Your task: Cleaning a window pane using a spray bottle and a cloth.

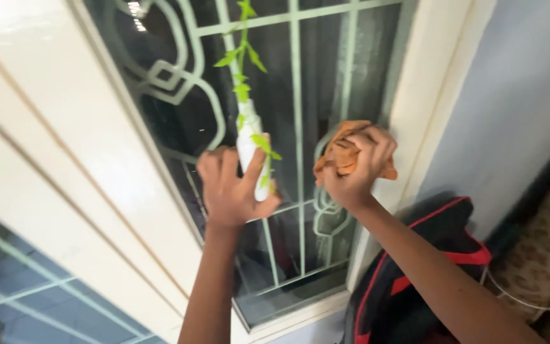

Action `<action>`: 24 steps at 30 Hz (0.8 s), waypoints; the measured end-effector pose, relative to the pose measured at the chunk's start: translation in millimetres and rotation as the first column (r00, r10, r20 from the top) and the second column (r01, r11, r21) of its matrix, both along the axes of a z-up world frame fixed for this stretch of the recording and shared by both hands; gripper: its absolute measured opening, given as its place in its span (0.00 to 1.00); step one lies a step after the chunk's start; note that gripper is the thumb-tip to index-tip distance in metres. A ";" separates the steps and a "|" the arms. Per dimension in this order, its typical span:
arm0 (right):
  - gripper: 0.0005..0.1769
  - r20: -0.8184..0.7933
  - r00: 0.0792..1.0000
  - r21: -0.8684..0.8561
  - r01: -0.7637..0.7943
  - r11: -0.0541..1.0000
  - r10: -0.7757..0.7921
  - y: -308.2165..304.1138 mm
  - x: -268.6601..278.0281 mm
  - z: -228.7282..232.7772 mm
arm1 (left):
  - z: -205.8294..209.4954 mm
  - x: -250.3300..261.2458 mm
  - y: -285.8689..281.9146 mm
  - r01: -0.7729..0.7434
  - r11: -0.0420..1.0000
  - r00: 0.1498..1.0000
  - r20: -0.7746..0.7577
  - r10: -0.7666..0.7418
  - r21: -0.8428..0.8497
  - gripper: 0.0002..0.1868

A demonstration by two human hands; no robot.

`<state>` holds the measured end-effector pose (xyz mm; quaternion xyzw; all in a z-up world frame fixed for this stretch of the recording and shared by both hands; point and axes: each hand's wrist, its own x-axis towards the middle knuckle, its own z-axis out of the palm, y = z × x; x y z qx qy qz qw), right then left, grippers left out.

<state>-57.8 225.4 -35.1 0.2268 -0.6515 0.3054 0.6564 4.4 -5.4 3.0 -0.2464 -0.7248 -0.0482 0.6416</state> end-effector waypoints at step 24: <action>0.22 -0.261 0.952 0.375 -0.050 0.926 0.157 -187.1 50.4 -14.7 | -46.0 65.3 -137.5 -0.035 0.990 0.999 0.032 0.031 0.137 0.35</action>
